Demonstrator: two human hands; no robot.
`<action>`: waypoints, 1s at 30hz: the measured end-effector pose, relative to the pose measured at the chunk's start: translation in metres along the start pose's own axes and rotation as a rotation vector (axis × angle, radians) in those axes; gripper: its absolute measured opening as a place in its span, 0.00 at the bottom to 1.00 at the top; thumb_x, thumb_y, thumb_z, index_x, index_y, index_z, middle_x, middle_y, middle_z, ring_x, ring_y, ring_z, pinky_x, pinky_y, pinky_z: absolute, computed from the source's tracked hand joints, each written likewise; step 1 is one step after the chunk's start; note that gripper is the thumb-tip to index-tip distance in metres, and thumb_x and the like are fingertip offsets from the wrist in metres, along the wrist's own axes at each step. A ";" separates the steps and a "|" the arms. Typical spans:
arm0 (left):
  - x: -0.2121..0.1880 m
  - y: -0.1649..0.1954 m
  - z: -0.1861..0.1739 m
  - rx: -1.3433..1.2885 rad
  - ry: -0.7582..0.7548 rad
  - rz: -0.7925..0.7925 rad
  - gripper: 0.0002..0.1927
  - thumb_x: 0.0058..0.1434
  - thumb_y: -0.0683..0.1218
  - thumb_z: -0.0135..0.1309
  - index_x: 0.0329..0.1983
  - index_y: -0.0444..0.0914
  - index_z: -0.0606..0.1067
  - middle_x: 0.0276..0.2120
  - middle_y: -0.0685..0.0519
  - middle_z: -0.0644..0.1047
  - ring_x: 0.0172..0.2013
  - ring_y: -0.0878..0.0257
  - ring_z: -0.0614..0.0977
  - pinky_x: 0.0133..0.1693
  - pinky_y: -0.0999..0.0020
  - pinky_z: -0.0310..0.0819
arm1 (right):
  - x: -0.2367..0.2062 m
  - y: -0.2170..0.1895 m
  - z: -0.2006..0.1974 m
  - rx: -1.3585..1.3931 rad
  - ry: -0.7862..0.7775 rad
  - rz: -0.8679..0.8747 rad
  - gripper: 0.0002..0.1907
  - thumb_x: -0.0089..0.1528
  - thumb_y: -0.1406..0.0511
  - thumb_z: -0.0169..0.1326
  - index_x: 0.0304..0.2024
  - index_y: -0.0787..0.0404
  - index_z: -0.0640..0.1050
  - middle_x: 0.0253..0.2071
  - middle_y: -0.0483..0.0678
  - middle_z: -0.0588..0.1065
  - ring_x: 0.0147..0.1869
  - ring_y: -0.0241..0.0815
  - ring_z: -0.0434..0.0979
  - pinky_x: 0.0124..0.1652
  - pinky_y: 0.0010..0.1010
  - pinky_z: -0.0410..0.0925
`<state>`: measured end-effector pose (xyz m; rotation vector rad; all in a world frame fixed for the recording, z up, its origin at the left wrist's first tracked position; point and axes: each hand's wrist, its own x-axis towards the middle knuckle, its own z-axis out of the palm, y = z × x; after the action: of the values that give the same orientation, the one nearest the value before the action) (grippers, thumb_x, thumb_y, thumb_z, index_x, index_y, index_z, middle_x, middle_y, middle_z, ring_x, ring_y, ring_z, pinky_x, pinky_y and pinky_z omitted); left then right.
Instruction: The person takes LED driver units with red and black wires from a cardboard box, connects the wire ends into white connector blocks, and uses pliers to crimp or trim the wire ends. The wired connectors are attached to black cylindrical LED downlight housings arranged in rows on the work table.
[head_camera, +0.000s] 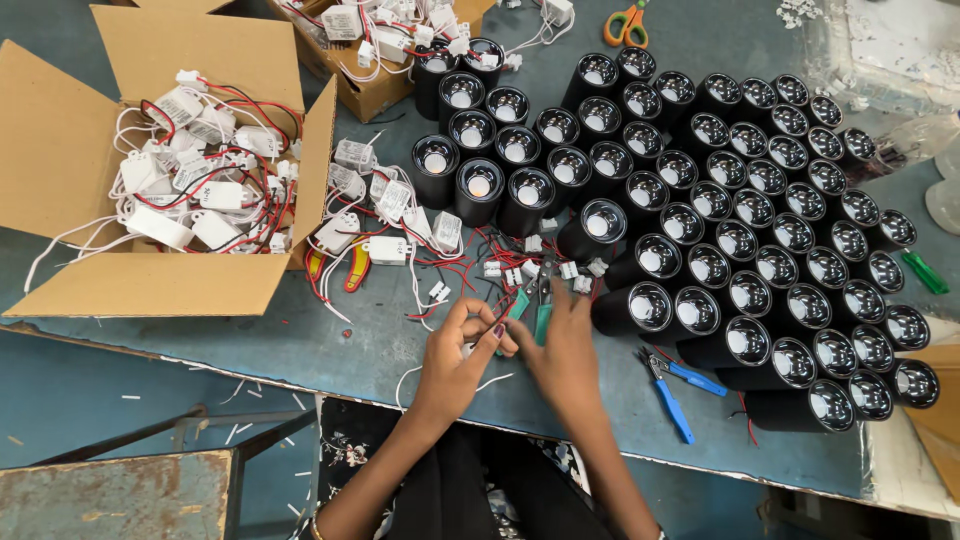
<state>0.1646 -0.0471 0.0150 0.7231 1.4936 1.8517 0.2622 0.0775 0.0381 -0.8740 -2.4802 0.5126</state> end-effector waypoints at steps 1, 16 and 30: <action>0.000 -0.001 -0.001 -0.018 -0.009 0.010 0.08 0.69 0.42 0.51 0.45 0.34 0.67 0.33 0.47 0.84 0.36 0.66 0.85 0.44 0.71 0.78 | -0.001 -0.004 0.004 -0.022 -0.077 0.113 0.43 0.55 0.56 0.67 0.66 0.67 0.63 0.53 0.63 0.68 0.57 0.63 0.70 0.48 0.48 0.68; -0.009 0.027 -0.007 0.083 0.079 -0.003 0.09 0.68 0.44 0.53 0.45 0.33 0.72 0.38 0.51 0.87 0.36 0.74 0.78 0.41 0.75 0.72 | -0.008 0.020 0.000 -0.003 -0.119 0.178 0.51 0.46 0.62 0.68 0.65 0.74 0.59 0.52 0.68 0.66 0.57 0.68 0.65 0.56 0.50 0.63; -0.006 0.026 -0.002 0.121 -0.002 0.002 0.07 0.67 0.41 0.52 0.45 0.32 0.74 0.34 0.49 0.86 0.34 0.67 0.88 0.40 0.73 0.81 | -0.021 0.033 -0.016 0.275 -0.148 0.323 0.30 0.58 0.69 0.53 0.64 0.62 0.69 0.44 0.54 0.74 0.42 0.49 0.77 0.43 0.37 0.71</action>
<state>0.1633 -0.0564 0.0395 0.7829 1.6150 1.7736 0.3007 0.0908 0.0294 -1.1612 -2.3263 1.0348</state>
